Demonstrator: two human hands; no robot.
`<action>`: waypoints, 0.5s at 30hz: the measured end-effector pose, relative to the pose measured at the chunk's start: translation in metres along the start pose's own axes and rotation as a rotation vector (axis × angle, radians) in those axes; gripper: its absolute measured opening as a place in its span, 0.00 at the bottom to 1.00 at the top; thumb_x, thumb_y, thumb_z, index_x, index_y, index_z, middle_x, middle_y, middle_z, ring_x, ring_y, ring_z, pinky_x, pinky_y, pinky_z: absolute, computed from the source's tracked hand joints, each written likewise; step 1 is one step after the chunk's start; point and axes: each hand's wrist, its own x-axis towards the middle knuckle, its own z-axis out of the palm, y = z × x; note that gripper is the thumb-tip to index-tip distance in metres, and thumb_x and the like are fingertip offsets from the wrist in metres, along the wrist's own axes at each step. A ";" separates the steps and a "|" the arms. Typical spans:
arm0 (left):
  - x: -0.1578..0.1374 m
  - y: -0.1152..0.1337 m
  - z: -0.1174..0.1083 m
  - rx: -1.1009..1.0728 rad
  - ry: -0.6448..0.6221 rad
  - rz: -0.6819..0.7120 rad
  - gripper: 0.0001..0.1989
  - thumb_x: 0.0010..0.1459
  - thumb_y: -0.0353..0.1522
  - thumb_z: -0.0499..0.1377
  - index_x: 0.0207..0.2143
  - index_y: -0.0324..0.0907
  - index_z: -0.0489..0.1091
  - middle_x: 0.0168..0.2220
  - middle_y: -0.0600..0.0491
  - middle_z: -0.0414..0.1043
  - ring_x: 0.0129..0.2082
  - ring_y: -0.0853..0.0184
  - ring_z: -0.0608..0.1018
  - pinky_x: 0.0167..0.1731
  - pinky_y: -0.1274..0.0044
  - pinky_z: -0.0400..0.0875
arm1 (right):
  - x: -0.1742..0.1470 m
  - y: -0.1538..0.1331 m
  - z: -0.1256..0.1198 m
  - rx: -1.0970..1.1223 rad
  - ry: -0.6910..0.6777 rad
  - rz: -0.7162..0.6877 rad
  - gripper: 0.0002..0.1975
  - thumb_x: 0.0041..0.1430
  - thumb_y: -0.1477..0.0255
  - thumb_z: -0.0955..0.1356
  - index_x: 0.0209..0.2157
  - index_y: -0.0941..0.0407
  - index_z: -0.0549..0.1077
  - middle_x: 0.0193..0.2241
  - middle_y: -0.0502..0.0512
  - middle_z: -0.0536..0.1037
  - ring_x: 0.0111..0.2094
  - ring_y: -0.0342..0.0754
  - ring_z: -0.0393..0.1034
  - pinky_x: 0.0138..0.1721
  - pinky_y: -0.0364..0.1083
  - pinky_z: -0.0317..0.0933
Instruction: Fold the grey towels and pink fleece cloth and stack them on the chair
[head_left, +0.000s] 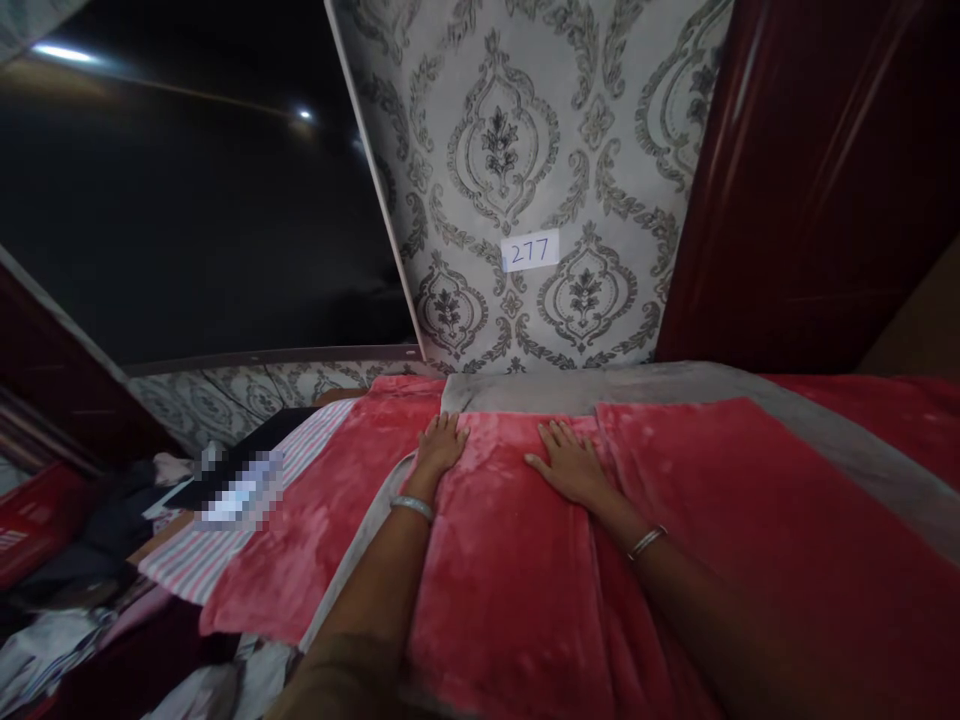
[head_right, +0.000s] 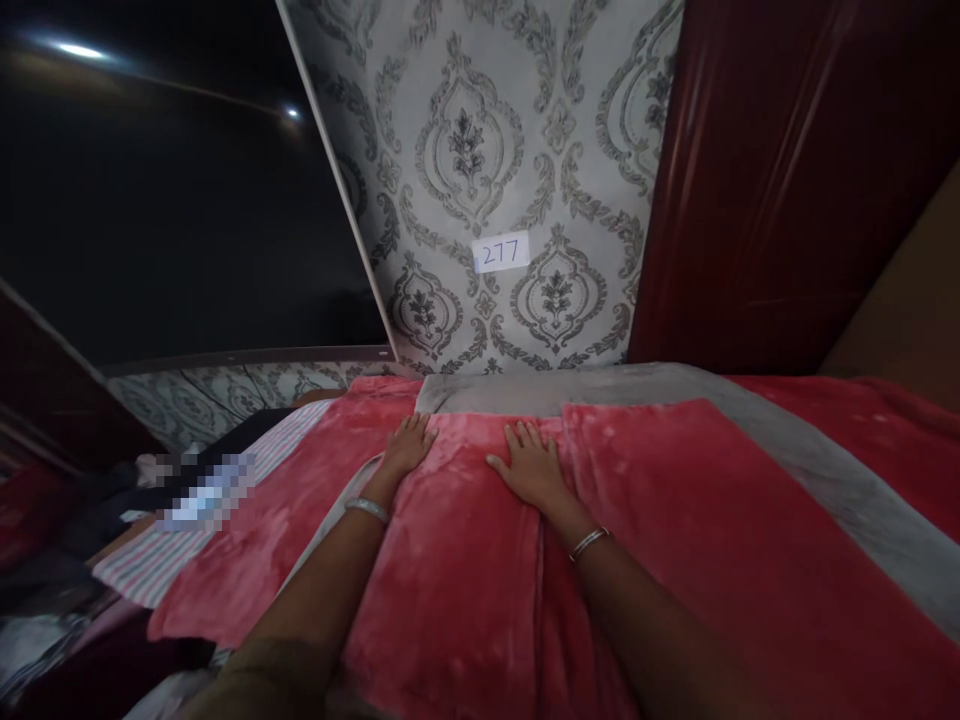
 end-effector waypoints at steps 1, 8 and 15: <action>0.001 0.000 -0.003 -0.002 -0.020 0.003 0.32 0.69 0.45 0.40 0.70 0.42 0.50 0.72 0.42 0.45 0.72 0.53 0.51 0.65 0.55 0.54 | -0.001 -0.001 -0.003 -0.001 -0.008 0.002 0.37 0.68 0.52 0.57 0.70 0.59 0.53 0.71 0.64 0.49 0.72 0.58 0.36 0.67 0.65 0.38; -0.028 0.008 -0.038 -0.018 -0.114 0.071 0.31 0.68 0.47 0.44 0.67 0.41 0.57 0.71 0.40 0.50 0.71 0.51 0.53 0.65 0.52 0.51 | -0.011 -0.013 -0.038 0.024 -0.193 0.063 0.38 0.68 0.53 0.53 0.71 0.60 0.47 0.72 0.63 0.42 0.72 0.56 0.30 0.68 0.63 0.37; -0.098 -0.002 -0.021 0.045 -0.059 0.253 0.32 0.69 0.48 0.44 0.70 0.44 0.50 0.73 0.42 0.43 0.72 0.53 0.47 0.67 0.53 0.42 | -0.092 -0.026 -0.031 -0.008 -0.132 -0.211 0.47 0.61 0.42 0.58 0.71 0.59 0.48 0.72 0.65 0.43 0.72 0.61 0.33 0.69 0.62 0.35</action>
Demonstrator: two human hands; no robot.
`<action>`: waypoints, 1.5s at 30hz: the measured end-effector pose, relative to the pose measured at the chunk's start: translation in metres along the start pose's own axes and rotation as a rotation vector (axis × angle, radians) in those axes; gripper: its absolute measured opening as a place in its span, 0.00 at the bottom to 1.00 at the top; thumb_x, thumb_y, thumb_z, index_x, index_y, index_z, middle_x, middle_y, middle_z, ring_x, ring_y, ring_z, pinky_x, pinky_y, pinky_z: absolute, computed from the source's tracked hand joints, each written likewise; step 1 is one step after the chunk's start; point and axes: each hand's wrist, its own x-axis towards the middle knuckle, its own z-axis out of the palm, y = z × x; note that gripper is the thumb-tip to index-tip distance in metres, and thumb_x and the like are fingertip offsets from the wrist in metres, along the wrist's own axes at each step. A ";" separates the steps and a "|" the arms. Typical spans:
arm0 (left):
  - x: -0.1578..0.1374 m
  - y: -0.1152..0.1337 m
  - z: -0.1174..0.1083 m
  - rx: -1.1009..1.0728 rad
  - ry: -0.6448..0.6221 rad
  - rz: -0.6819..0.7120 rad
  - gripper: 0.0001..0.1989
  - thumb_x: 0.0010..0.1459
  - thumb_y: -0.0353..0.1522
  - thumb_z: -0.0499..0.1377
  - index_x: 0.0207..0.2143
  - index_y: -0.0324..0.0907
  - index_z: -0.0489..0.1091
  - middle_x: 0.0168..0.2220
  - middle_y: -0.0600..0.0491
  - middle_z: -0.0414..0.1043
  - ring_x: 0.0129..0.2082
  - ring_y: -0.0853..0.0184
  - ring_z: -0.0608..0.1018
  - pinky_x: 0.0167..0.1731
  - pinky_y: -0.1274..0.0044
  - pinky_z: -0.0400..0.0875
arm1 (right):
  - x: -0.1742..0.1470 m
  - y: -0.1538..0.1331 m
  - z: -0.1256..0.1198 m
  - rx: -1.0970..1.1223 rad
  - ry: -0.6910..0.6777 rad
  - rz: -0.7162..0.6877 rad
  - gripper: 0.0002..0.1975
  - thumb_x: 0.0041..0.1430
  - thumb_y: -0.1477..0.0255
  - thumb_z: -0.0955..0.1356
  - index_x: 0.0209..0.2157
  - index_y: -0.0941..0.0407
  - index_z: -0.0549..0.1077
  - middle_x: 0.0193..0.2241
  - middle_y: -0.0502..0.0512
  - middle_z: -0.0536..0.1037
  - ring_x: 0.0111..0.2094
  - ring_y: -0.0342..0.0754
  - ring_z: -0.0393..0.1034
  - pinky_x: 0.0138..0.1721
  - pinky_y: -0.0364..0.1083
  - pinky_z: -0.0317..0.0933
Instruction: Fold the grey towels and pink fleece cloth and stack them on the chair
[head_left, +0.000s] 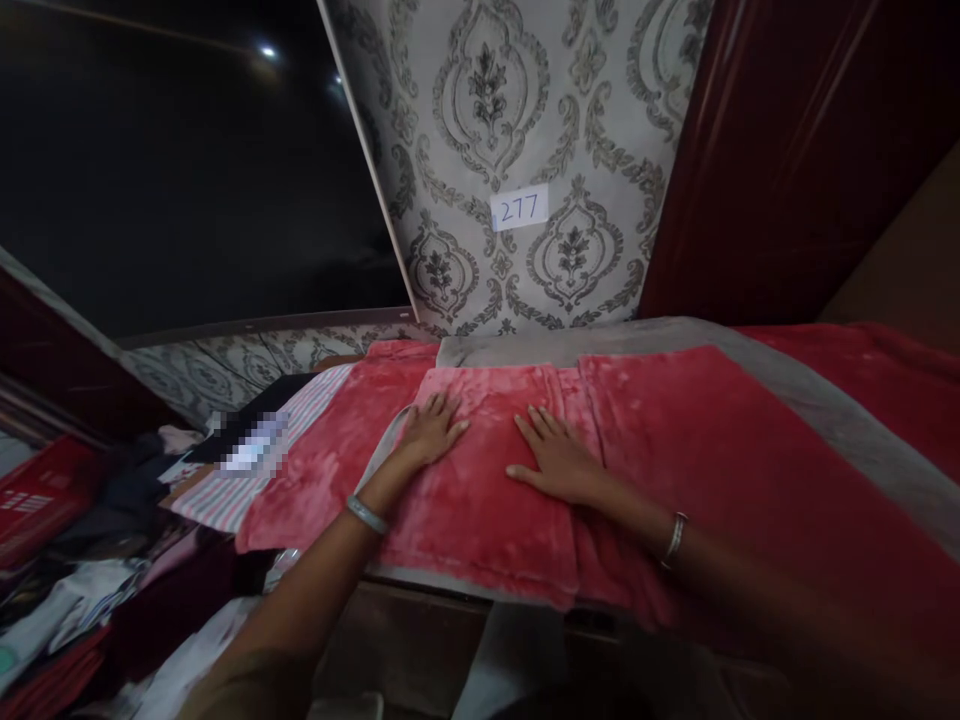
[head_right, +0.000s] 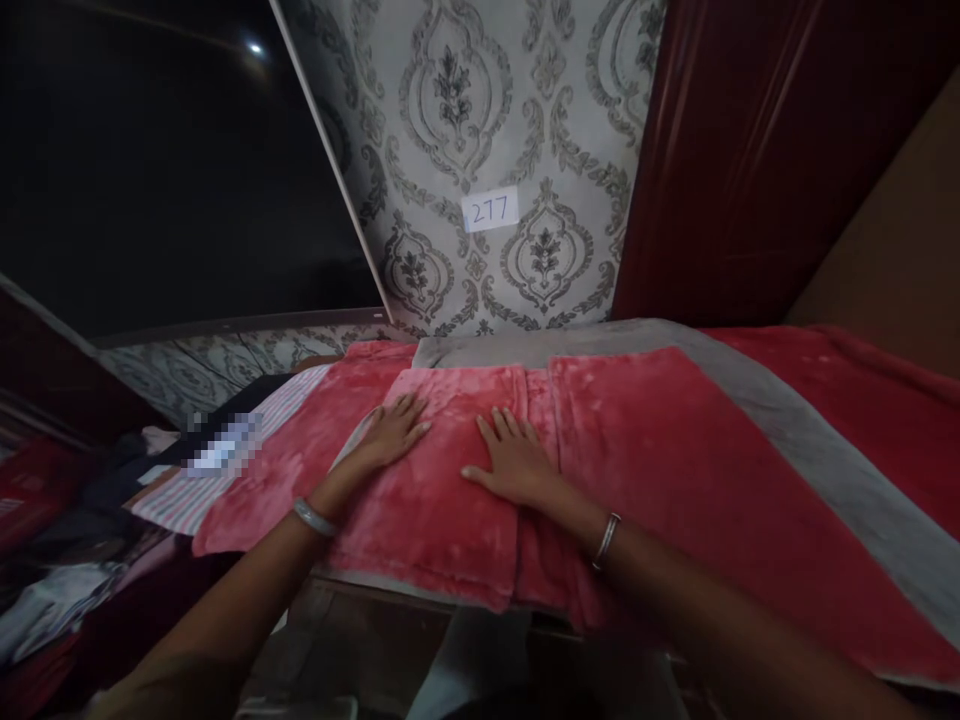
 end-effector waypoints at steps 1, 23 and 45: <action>-0.005 -0.002 0.006 0.016 0.010 -0.009 0.32 0.69 0.47 0.44 0.70 0.43 0.50 0.72 0.41 0.44 0.72 0.53 0.47 0.67 0.54 0.42 | -0.008 -0.001 0.005 -0.010 -0.003 -0.009 0.48 0.61 0.42 0.58 0.71 0.59 0.48 0.72 0.65 0.43 0.72 0.61 0.32 0.69 0.62 0.35; -0.131 -0.008 0.036 -0.047 0.124 0.094 0.33 0.66 0.48 0.52 0.69 0.48 0.53 0.72 0.46 0.48 0.72 0.51 0.48 0.67 0.51 0.44 | -0.098 -0.015 0.025 -0.005 -0.050 -0.146 0.42 0.63 0.46 0.59 0.71 0.54 0.50 0.72 0.63 0.46 0.71 0.63 0.37 0.67 0.65 0.42; -0.122 -0.057 -0.002 -1.046 0.240 -0.551 0.35 0.48 0.47 0.65 0.55 0.37 0.72 0.51 0.41 0.77 0.56 0.51 0.76 0.57 0.64 0.71 | -0.109 0.055 -0.010 -0.046 0.063 0.216 0.38 0.66 0.52 0.58 0.70 0.58 0.52 0.71 0.65 0.48 0.72 0.59 0.38 0.68 0.64 0.40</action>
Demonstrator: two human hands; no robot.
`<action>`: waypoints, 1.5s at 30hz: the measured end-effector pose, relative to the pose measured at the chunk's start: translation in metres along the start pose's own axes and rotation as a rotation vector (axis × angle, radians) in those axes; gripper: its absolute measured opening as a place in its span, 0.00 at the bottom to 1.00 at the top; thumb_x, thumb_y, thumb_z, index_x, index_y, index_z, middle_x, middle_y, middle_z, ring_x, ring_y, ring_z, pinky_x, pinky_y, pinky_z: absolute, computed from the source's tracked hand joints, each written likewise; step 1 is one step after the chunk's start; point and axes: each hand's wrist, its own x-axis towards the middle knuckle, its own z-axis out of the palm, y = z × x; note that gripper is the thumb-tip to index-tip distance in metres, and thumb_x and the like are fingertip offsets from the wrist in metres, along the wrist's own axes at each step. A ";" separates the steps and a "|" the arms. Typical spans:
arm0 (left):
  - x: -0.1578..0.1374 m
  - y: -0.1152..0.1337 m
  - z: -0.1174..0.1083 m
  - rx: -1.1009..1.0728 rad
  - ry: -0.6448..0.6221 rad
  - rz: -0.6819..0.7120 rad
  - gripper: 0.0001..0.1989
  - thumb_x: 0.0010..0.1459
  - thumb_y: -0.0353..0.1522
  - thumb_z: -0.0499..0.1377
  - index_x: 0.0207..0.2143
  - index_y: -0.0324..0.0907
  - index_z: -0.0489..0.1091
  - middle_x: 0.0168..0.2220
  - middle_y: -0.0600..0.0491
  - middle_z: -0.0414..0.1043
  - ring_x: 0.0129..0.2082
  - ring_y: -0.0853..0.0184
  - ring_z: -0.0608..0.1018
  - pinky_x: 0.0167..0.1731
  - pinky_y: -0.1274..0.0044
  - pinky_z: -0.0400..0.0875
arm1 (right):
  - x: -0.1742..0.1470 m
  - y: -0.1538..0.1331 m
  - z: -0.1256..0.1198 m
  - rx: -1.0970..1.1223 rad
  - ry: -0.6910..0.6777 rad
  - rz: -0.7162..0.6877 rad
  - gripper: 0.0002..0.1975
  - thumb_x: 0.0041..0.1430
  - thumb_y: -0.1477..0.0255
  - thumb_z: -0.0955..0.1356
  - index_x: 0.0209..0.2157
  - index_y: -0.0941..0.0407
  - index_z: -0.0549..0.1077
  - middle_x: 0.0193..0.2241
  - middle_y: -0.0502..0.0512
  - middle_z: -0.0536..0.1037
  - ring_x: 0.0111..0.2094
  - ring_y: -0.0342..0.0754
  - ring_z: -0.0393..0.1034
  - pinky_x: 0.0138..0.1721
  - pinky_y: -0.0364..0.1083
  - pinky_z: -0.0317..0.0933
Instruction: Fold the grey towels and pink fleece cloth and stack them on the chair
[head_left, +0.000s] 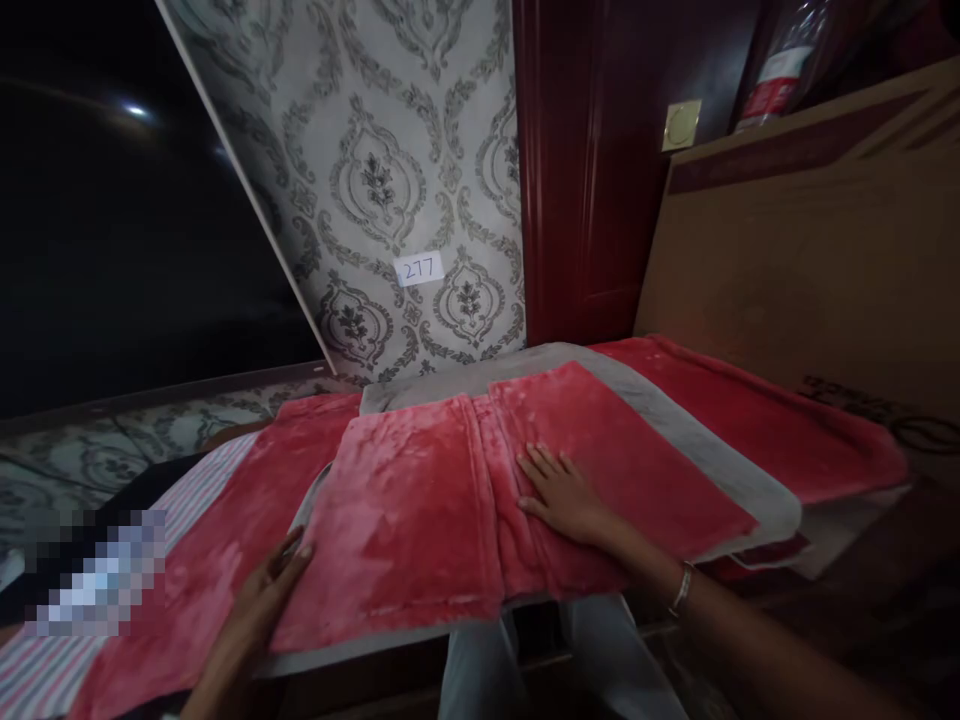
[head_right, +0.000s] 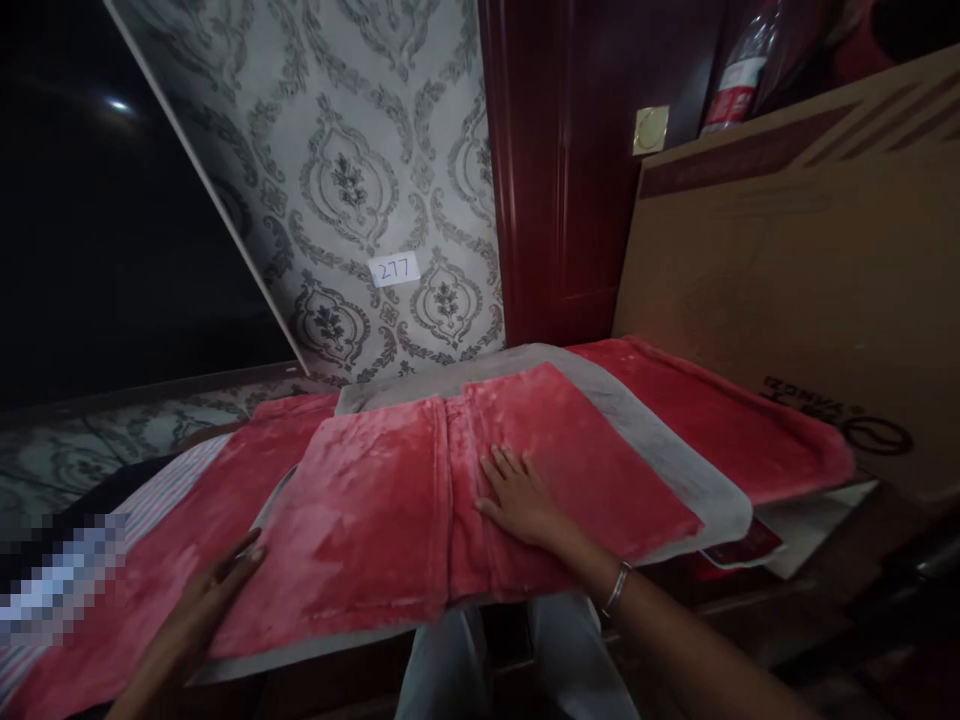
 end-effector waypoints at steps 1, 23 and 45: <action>0.001 -0.001 0.000 0.014 0.008 0.017 0.34 0.47 0.47 0.65 0.54 0.37 0.73 0.50 0.41 0.78 0.56 0.51 0.76 0.56 0.64 0.71 | -0.001 0.000 -0.003 0.016 -0.029 0.003 0.38 0.67 0.52 0.57 0.70 0.59 0.52 0.71 0.65 0.48 0.71 0.59 0.39 0.68 0.64 0.40; 0.003 -0.025 0.013 0.148 0.193 0.094 0.31 0.51 0.54 0.57 0.49 0.43 0.74 0.50 0.44 0.78 0.60 0.47 0.72 0.63 0.59 0.62 | 0.140 0.015 -0.050 -0.008 0.037 0.098 0.33 0.67 0.55 0.57 0.66 0.60 0.61 0.67 0.69 0.59 0.68 0.62 0.51 0.66 0.63 0.46; 0.001 -0.018 -0.002 -0.127 -0.001 -0.075 0.29 0.47 0.46 0.66 0.51 0.43 0.75 0.54 0.45 0.77 0.59 0.52 0.74 0.59 0.63 0.69 | 0.062 -0.084 -0.005 0.240 0.022 -0.280 0.40 0.65 0.52 0.61 0.71 0.58 0.48 0.72 0.62 0.43 0.72 0.59 0.32 0.70 0.60 0.37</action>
